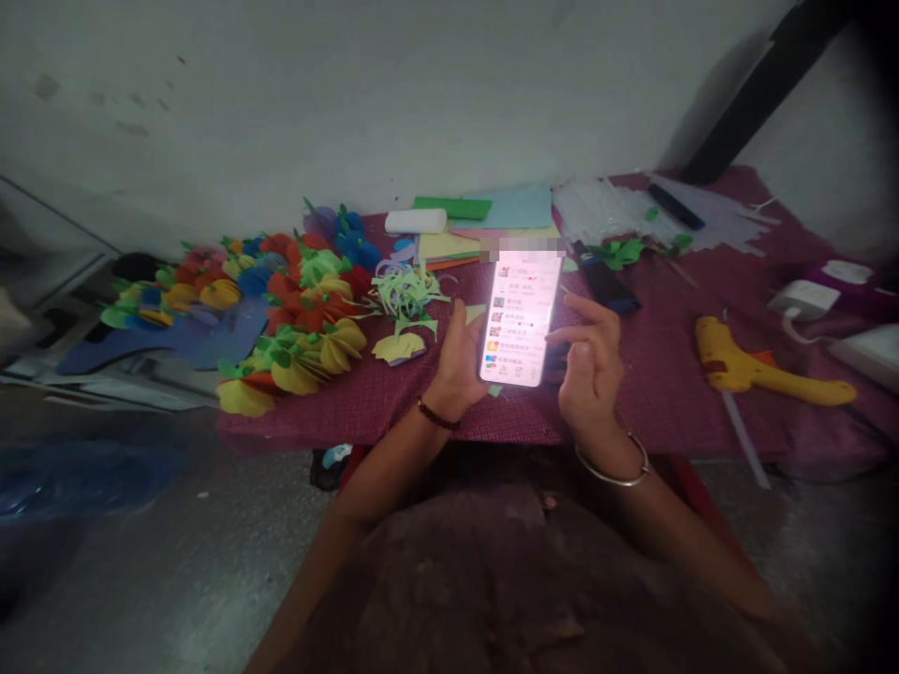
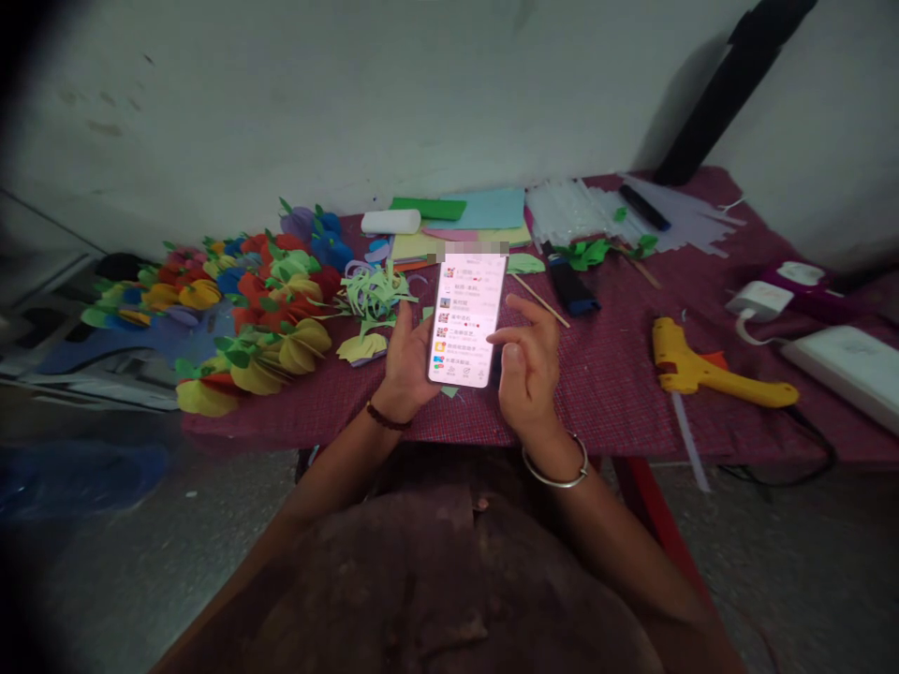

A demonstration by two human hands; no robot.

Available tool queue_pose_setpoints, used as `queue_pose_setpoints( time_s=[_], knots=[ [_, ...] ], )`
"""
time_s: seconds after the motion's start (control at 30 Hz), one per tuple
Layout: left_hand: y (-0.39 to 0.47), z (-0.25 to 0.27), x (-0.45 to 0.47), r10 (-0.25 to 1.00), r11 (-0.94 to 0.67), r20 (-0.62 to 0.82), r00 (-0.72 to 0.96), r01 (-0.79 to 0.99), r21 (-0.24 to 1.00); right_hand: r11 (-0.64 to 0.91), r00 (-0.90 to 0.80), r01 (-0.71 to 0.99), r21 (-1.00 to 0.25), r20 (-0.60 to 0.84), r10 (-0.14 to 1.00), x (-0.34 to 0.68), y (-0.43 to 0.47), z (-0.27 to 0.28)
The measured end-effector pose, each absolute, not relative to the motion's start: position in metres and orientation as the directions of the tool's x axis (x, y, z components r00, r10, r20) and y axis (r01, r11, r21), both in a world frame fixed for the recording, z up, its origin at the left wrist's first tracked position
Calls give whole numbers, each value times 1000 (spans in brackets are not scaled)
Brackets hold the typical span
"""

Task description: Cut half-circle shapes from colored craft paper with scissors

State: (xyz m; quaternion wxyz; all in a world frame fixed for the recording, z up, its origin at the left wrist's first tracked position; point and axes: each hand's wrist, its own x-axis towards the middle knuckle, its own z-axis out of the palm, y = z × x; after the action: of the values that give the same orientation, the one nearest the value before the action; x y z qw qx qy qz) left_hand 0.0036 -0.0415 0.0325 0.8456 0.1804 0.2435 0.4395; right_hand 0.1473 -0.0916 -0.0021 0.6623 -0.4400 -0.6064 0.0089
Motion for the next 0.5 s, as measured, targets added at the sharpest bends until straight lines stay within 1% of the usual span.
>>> queue_pose_setpoints(
  time_s=[0.4,0.5],
  knots=[
    [-41,30,3,829,553,-257,497,-657,512,589,291,497,-637,762,579,148,-92,-6],
    [-41,31,3,832,546,-249,496,-653,524,594,292,505,-626,771,565,147,-91,-5]
  ],
)
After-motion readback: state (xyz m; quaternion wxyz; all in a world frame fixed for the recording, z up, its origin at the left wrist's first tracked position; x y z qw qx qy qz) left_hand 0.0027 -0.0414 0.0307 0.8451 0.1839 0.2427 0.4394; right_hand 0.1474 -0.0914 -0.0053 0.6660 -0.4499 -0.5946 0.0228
